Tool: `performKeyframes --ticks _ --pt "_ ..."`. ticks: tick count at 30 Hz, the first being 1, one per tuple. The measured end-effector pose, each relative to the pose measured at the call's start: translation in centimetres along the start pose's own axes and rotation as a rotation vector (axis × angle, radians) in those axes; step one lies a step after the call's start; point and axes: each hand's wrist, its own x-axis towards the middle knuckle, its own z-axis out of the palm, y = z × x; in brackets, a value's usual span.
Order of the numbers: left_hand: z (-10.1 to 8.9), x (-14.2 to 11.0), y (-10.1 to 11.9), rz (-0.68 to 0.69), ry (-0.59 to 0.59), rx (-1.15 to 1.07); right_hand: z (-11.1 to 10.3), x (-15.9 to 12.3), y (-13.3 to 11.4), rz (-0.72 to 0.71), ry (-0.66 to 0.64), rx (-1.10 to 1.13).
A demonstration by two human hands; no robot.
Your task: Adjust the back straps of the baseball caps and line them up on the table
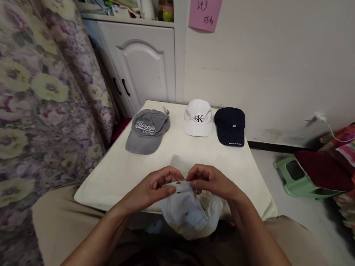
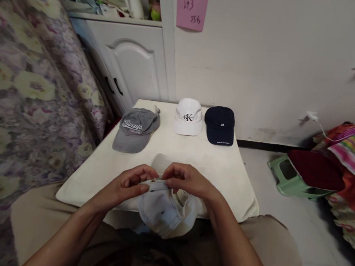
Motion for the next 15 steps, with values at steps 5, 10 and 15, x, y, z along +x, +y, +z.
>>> performKeyframes --ticks 5,10,15 --pt "0.4 0.2 -0.5 -0.023 0.037 -0.032 0.5 -0.3 0.0 0.019 0.052 -0.253" --pt "0.5 0.2 -0.6 -0.033 0.057 -0.021 0.8 -0.3 -0.5 -0.091 0.080 -0.325" --pt "0.6 0.3 -1.0 -0.029 0.055 -0.028 1.2 -0.1 -0.4 -0.131 0.057 -0.261"
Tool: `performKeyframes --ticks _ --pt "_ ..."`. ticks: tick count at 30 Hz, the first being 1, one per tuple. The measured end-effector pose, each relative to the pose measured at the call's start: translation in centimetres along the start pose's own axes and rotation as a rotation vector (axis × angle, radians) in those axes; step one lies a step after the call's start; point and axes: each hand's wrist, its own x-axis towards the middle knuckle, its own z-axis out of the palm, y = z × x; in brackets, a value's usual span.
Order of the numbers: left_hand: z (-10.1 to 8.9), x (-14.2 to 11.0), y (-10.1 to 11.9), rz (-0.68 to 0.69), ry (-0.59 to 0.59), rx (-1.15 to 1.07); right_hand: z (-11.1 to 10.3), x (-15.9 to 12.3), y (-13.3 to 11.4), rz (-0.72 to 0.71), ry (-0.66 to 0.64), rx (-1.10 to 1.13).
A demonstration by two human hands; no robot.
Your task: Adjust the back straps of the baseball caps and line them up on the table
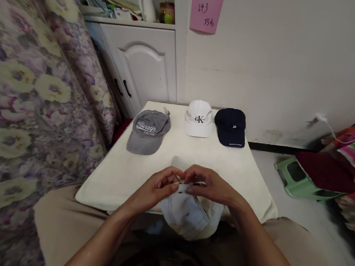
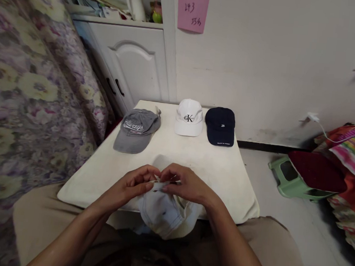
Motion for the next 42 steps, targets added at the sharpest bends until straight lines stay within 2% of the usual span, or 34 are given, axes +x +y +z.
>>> performKeyframes --ticks 5,9,11,15,19,24,28,34,42 --pt "0.1 -0.1 0.1 -0.014 0.003 0.007 0.2 0.1 0.5 0.081 -0.036 0.068" --pt "0.4 -0.6 0.8 -0.003 0.003 0.112 -0.2 0.2 1.0 0.072 -0.066 0.325" --pt "0.8 -0.8 1.0 0.005 0.056 0.272 -0.3 0.3 1.2 0.068 -0.053 0.435" --pt "1.6 -0.8 0.0 0.071 0.267 0.593 -0.4 0.5 1.6 0.089 -0.029 0.479" --pt "1.9 -0.4 -1.7 0.205 0.338 0.707 -0.4 0.6 1.6 0.084 0.063 0.437" --pt "1.7 0.0 -2.1 0.115 0.401 0.665 -0.3 0.7 1.8 0.073 0.097 0.376" --pt "1.8 -0.1 -2.1 0.200 0.409 0.815 -0.2 0.7 1.9 0.082 0.082 0.346" --pt "2.2 -0.2 -2.3 0.377 0.388 0.910 -0.1 0.5 0.8 0.044 0.168 0.087" --pt "2.8 0.2 -2.4 0.362 0.417 0.909 0.3 0.2 -0.6 -0.013 0.243 -0.163"
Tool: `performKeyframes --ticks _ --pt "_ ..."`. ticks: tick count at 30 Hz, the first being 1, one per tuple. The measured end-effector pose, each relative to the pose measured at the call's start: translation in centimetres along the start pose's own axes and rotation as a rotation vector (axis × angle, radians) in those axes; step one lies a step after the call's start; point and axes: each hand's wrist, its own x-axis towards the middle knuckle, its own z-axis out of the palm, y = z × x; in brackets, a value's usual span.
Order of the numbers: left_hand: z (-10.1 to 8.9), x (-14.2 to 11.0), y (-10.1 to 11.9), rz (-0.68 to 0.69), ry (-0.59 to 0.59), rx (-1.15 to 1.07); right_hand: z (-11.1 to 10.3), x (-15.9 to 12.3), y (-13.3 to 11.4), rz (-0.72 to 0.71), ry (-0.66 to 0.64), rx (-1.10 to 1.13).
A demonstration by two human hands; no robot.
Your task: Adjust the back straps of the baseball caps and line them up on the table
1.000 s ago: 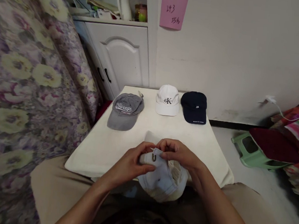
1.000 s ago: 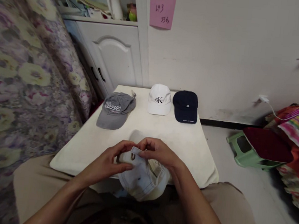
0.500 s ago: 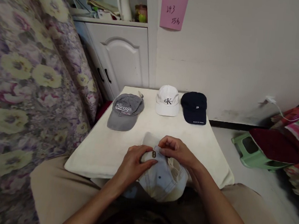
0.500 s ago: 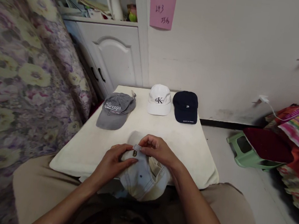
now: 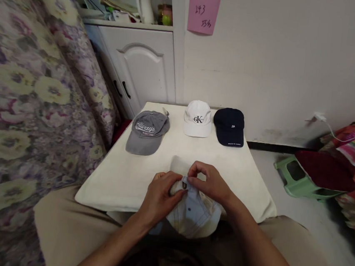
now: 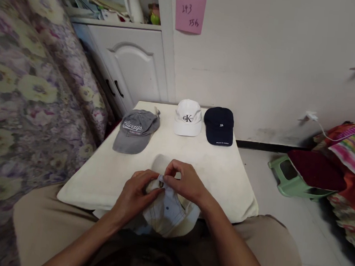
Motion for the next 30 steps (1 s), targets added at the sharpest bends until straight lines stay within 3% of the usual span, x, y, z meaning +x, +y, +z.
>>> performKeyframes --ticks 9,19,30 --pt "-0.06 0.27 0.32 -0.051 -0.024 0.005 0.48 -0.14 -0.17 0.024 0.026 -0.071" --pt "0.00 0.19 0.23 -0.071 -0.028 -0.020 0.67 -0.14 0.03 0.056 -0.020 -0.007" --pt "0.31 0.26 -0.19 -0.063 -0.025 0.020 1.02 -0.16 -0.10 0.048 0.057 -0.082"
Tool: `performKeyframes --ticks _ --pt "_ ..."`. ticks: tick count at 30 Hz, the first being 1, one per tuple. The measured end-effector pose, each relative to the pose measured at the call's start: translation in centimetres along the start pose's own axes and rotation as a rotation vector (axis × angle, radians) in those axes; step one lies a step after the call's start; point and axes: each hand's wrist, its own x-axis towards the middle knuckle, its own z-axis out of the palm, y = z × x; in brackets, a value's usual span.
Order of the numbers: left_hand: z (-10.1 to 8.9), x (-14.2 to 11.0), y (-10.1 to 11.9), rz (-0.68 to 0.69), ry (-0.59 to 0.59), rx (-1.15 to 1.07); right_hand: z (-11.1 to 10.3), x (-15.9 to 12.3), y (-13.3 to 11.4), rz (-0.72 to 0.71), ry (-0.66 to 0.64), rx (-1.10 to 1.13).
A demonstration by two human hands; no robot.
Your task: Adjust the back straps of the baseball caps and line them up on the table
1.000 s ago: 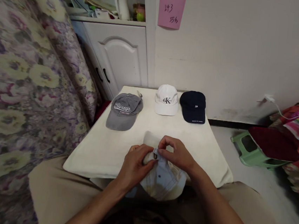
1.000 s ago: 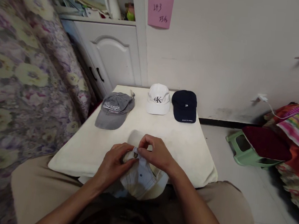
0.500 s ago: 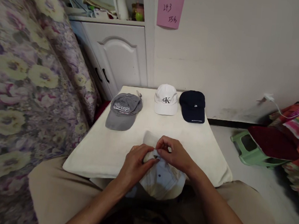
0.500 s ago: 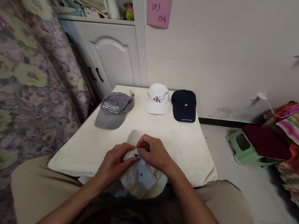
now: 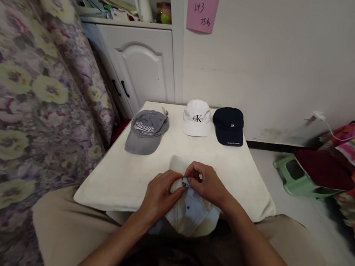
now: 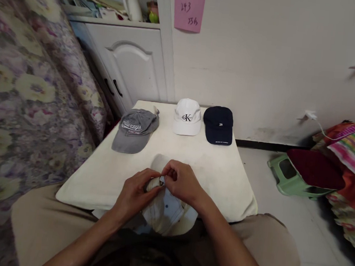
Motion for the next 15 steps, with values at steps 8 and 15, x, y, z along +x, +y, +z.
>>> performKeyframes --ticks 8,15 --pt "0.05 0.03 -0.11 -0.019 -0.017 0.079 0.32 -0.13 -0.06 -0.061 0.052 -0.179" --pt "0.07 -0.11 -0.16 0.012 -0.048 0.124 0.37 -0.23 0.15 -0.081 0.002 -0.226"
